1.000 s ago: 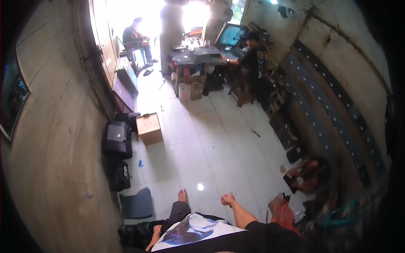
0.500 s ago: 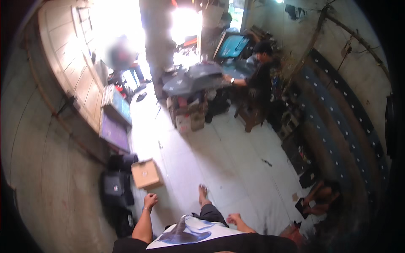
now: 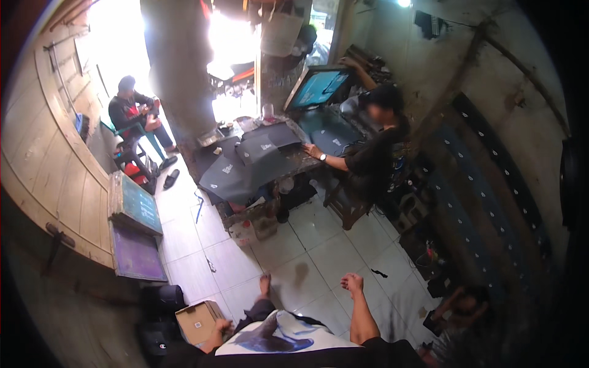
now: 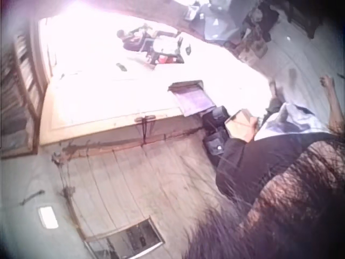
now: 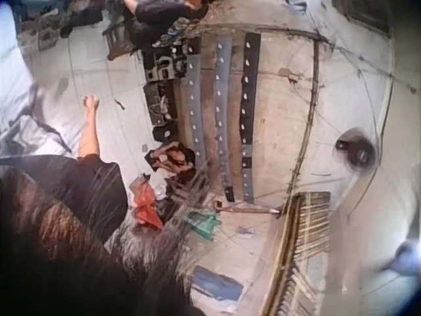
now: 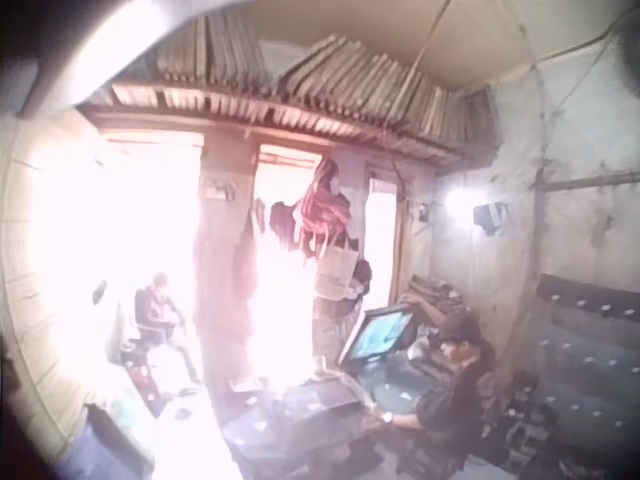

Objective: The person picks up printed black clothing pieces from a table and hangs them one by one on a wall-mounted drying rack.

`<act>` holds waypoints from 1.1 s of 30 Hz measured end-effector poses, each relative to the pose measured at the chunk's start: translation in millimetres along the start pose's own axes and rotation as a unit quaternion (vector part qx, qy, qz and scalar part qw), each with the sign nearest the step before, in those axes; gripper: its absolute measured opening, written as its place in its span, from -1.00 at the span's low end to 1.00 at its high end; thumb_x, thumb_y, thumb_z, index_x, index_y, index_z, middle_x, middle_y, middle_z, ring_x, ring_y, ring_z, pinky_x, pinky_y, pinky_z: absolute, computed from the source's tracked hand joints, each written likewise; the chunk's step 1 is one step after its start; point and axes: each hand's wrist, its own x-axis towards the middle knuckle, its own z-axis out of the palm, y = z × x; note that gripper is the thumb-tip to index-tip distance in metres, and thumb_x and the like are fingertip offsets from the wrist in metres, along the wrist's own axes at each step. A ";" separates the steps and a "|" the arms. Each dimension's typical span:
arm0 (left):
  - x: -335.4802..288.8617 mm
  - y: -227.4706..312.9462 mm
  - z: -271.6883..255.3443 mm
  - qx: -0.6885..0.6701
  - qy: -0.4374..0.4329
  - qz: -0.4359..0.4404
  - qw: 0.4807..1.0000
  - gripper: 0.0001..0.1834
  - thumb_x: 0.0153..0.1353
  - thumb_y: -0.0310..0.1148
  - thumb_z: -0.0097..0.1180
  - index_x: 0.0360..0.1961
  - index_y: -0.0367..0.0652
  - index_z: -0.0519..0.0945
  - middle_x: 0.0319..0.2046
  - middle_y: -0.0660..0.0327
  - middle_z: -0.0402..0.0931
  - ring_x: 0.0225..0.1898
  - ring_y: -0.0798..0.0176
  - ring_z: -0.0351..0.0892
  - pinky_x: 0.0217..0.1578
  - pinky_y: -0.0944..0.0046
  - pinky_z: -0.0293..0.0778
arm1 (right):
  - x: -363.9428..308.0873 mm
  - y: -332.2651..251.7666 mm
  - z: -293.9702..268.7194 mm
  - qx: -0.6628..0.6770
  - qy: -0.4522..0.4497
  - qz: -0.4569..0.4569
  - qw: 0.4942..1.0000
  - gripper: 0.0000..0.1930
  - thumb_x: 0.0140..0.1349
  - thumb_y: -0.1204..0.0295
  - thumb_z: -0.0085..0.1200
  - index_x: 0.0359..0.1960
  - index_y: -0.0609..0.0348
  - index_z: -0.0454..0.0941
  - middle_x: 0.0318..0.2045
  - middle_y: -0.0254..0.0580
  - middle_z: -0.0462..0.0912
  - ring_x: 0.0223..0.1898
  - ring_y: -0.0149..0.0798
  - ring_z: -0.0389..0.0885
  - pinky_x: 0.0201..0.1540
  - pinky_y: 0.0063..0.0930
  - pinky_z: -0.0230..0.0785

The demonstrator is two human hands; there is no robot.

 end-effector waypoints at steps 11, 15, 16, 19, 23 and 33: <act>252.9 415.8 -232.9 0.043 0.309 0.252 0.916 -0.70 0.08 -0.18 0.10 -0.36 -0.23 0.61 -0.34 -0.06 0.59 -0.25 -0.09 0.58 -0.19 0.04 0.47 | 208.3 -34.1 250.9 -0.143 -0.144 0.271 0.941 -0.56 0.26 0.33 0.01 0.12 0.29 0.33 0.01 0.14 0.47 -0.02 0.04 0.52 -0.06 -0.11 0.51; 320.0 535.8 -325.7 0.048 0.390 0.279 0.876 -0.70 0.09 -0.26 0.13 -0.24 -0.27 0.49 -0.22 -0.05 0.51 -0.17 -0.14 0.50 -0.17 0.02 0.43 | 300.6 -117.3 403.5 -0.053 -0.151 0.227 0.961 -0.29 0.20 0.17 0.12 0.28 0.27 0.11 0.23 0.21 0.22 0.24 0.09 0.24 0.19 0.03 0.23; 346.1 552.2 -339.4 0.070 0.415 0.296 0.857 -0.66 0.08 -0.25 0.16 -0.19 -0.26 0.47 -0.15 -0.03 0.47 -0.11 -0.12 0.46 -0.14 0.03 0.41 | 317.1 -137.8 440.2 -0.027 -0.129 0.213 0.968 -0.21 0.18 0.12 0.15 0.30 0.27 0.05 0.25 0.23 0.17 0.28 0.10 0.17 0.24 0.07 0.15; 393.7 604.4 -359.3 0.133 0.471 0.314 0.814 -0.48 0.00 -0.16 0.29 -0.08 -0.20 0.43 -0.05 0.07 0.43 0.01 -0.01 0.38 -0.05 0.05 0.34 | 375.7 -169.8 515.6 0.050 -0.054 0.226 0.971 -0.13 0.10 0.03 0.21 0.29 0.29 0.05 0.24 0.23 0.17 0.27 0.12 0.17 0.22 0.09 0.15; 390.4 644.5 -372.1 0.193 0.400 0.188 0.876 -0.35 -0.13 -0.10 0.39 -0.06 -0.18 0.42 -0.04 0.12 0.43 0.04 0.07 0.35 0.02 0.03 0.24 | 405.4 -173.3 553.7 0.003 -0.011 0.214 0.977 -0.29 0.07 0.16 0.28 0.11 0.38 0.24 0.02 0.16 0.40 -0.03 0.09 0.46 -0.02 0.00 0.45; 393.7 663.8 -397.6 0.174 0.269 0.097 0.942 -0.42 -0.28 -0.10 0.49 -0.24 -0.12 0.51 -0.31 0.09 0.60 -0.14 0.08 0.56 0.07 -0.06 0.12 | 406.1 -188.6 540.1 -0.022 0.121 0.161 0.979 -0.72 0.07 0.52 0.24 -0.20 0.36 0.46 -0.26 0.03 0.56 -0.32 -0.02 0.61 -0.19 -0.10 0.60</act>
